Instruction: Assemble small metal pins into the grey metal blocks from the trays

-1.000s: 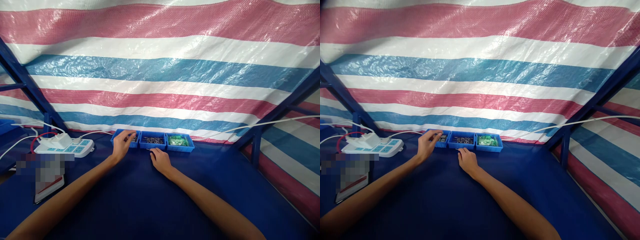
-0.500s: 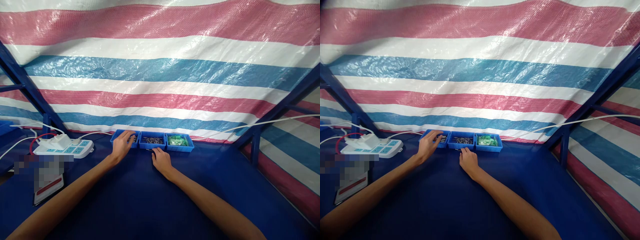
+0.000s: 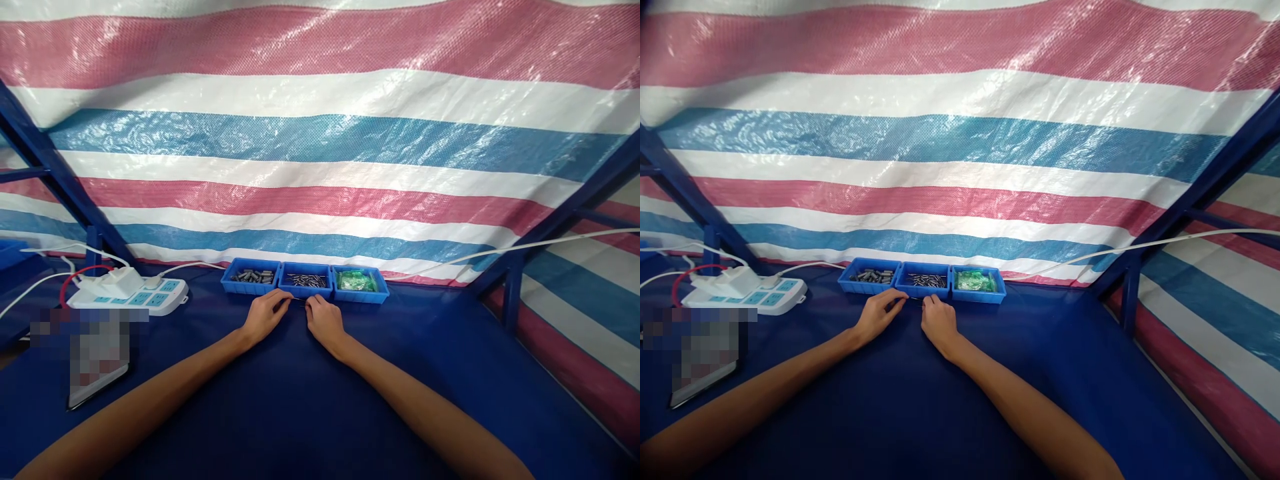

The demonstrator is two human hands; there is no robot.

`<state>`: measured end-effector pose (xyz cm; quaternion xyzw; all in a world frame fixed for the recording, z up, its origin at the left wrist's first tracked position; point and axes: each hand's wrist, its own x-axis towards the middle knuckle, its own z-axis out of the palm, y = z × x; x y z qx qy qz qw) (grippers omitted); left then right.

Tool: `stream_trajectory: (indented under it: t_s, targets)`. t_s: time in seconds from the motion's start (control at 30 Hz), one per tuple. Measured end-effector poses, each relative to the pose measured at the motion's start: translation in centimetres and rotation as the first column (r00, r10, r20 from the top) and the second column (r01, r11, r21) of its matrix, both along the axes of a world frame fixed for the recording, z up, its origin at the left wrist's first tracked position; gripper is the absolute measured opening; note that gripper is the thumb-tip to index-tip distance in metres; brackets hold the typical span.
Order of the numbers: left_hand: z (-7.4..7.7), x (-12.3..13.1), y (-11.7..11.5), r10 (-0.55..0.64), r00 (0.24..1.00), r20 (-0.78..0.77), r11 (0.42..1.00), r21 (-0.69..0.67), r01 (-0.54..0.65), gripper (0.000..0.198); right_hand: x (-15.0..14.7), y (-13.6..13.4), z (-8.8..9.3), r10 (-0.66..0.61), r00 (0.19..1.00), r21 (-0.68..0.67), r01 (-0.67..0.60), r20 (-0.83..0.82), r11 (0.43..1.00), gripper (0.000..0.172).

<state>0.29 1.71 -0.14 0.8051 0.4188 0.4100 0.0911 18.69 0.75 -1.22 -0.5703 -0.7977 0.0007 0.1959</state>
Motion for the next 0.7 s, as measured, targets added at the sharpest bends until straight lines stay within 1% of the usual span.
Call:
stream_trajectory:
  t_s: [0.13,0.23,0.33,0.47,0.57,0.7]
  targets:
    - [-0.06,0.00,0.11,-0.027,1.000,-0.015,1.000,0.015,0.027,0.024,-0.02,-0.12,0.12,0.063,0.998,0.010,-0.062,-0.007,0.998,0.013]
    - [-0.38,-0.10,0.31,-0.112,0.993,-0.029,0.994,0.013,0.112,0.027,-0.07,-0.26,0.33,0.117,0.992,0.057,-0.114,-0.054,0.992,0.012]
    - [-0.51,-0.17,0.33,-0.178,0.983,-0.039,0.984,-0.005,0.178,0.026,-0.10,-0.36,0.49,0.146,0.980,0.110,-0.131,-0.138,0.985,0.015]
    - [-0.41,-0.18,0.14,-0.182,0.982,-0.047,0.983,-0.027,0.181,0.023,-0.10,-0.42,0.56,0.183,0.961,0.150,-0.154,-0.205,0.977,0.021]
    - [-0.40,-0.22,0.08,-0.164,0.986,-0.034,0.986,-0.006,0.164,0.024,-0.09,-0.44,0.59,0.216,0.950,0.169,-0.180,-0.225,0.969,0.024]
    - [-0.42,-0.29,0.13,-0.156,0.987,-0.031,0.988,0.010,0.157,0.024,-0.07,-0.41,0.62,0.222,0.946,0.172,-0.185,-0.235,0.968,0.025]
